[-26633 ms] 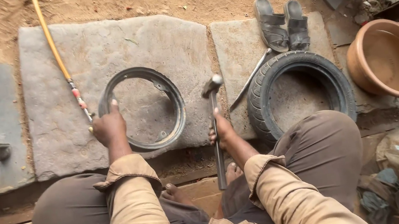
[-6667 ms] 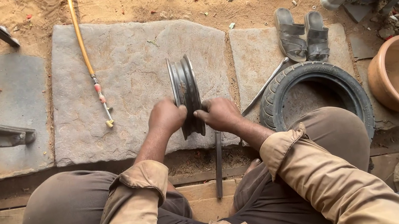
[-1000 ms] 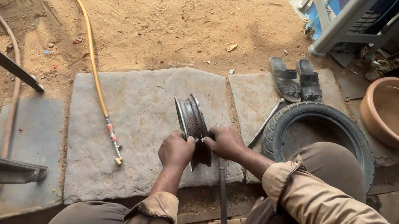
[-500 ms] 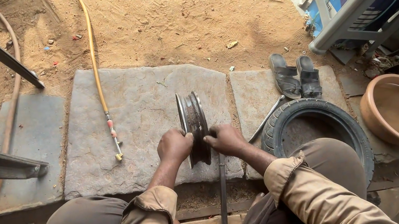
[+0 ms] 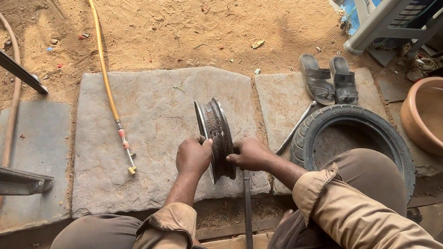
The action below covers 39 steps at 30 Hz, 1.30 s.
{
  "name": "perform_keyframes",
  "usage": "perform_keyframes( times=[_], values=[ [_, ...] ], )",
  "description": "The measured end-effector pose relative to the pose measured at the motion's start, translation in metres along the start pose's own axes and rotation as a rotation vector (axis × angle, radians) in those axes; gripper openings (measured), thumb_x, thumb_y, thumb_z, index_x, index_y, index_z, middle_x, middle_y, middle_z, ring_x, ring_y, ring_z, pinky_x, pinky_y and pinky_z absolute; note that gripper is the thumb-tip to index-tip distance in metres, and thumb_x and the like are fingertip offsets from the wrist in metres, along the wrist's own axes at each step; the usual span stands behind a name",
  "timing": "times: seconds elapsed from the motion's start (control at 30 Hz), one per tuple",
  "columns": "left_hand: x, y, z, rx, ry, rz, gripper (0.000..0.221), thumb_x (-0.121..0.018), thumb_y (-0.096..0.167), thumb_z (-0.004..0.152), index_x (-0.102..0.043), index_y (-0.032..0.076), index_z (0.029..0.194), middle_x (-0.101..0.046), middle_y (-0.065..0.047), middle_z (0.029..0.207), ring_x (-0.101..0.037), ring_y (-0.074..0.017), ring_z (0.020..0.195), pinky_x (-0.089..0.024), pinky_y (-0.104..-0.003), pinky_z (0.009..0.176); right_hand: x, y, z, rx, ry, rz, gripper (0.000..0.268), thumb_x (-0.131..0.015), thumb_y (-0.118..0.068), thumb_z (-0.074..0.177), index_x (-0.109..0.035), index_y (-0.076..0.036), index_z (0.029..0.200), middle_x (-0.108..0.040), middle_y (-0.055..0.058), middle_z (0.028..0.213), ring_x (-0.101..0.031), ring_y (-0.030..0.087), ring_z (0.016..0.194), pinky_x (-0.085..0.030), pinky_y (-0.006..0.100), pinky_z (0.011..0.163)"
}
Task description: Straightening and repairing a motorcycle wheel rim using a hammer and tire iron.
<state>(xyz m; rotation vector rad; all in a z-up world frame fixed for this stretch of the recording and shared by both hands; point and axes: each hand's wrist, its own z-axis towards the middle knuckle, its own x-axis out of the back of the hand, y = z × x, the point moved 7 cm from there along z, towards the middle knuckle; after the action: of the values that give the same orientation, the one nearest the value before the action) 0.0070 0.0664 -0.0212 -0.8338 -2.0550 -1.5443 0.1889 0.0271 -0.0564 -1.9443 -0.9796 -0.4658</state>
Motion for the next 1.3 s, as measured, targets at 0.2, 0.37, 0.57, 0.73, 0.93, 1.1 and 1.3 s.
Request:
perform_keyframes(
  times=[0.2,0.37,0.57,0.73,0.93,1.1,1.3],
  values=[
    [0.002,-0.005,0.008,-0.018,0.067,0.007,0.030,-0.063,0.033,0.093,-0.078,0.010,0.107,-0.077,-0.014,0.099,-0.073,-0.0296,0.097,-0.056,-0.045,0.088,0.003,-0.023,-0.012,0.228,0.054,0.102,0.026,-0.068,-0.025,0.096,-0.074,-0.004,0.111,-0.078,0.010,0.091,-0.075,0.016,0.074,-0.064,0.034,0.073],
    [0.007,0.000,0.001,-0.010,0.038,-0.009,0.028,-0.064,0.030,0.092,-0.078,0.009,0.105,-0.077,-0.012,0.096,-0.074,-0.0262,0.093,-0.057,-0.043,0.087,0.004,-0.026,-0.018,0.182,0.056,0.144,0.026,-0.066,-0.026,0.098,-0.072,-0.005,0.112,-0.078,0.010,0.090,-0.076,0.013,0.075,-0.063,0.031,0.072],
    [0.009,0.002,0.001,-0.058,0.123,-0.092,0.025,-0.063,0.021,0.087,-0.077,0.010,0.104,-0.077,-0.011,0.093,-0.075,-0.0254,0.088,-0.058,-0.041,0.084,0.009,-0.015,-0.008,0.138,0.070,0.270,0.025,-0.065,-0.026,0.100,-0.069,-0.001,0.104,-0.076,0.009,0.087,-0.075,0.015,0.075,-0.064,0.032,0.073],
    [0.026,0.025,-0.018,0.007,0.062,-0.100,0.030,-0.065,0.029,0.088,-0.077,0.010,0.108,-0.079,-0.013,0.097,-0.076,-0.0249,0.092,-0.058,-0.039,0.088,0.014,-0.019,-0.008,0.146,0.069,0.259,0.025,-0.063,-0.024,0.100,-0.070,0.000,0.105,-0.077,0.011,0.088,-0.076,0.015,0.077,-0.063,0.031,0.075],
    [0.005,0.026,-0.024,0.010,-0.098,0.215,0.066,-0.078,0.047,0.085,-0.056,0.006,0.133,-0.065,-0.012,0.125,-0.064,-0.0257,0.117,-0.050,-0.043,0.101,0.017,-0.005,0.003,0.152,0.050,0.251,0.026,-0.058,-0.013,0.098,-0.068,-0.005,0.120,-0.079,0.009,0.097,-0.076,0.014,0.079,-0.063,0.030,0.078],
    [-0.008,0.024,-0.036,0.037,-0.144,0.418,0.109,-0.083,0.057,0.080,-0.022,0.002,0.152,-0.057,-0.021,0.126,-0.064,-0.0323,0.114,-0.058,-0.043,0.092,0.024,0.003,-0.005,-0.086,0.085,-0.195,0.025,-0.062,-0.029,0.100,-0.073,-0.011,0.113,-0.076,0.010,0.104,-0.071,0.020,0.093,-0.057,0.040,0.088],
    [0.006,0.000,-0.001,-0.047,0.121,0.191,0.096,-0.083,0.031,0.076,-0.029,0.002,0.150,-0.058,-0.019,0.125,-0.067,-0.0321,0.106,-0.063,-0.042,0.079,-0.008,0.058,0.021,-0.185,-0.051,-0.453,0.026,-0.058,-0.032,0.102,-0.074,-0.013,0.111,-0.075,0.010,0.105,-0.072,0.020,0.097,-0.056,0.038,0.090]
  ],
)
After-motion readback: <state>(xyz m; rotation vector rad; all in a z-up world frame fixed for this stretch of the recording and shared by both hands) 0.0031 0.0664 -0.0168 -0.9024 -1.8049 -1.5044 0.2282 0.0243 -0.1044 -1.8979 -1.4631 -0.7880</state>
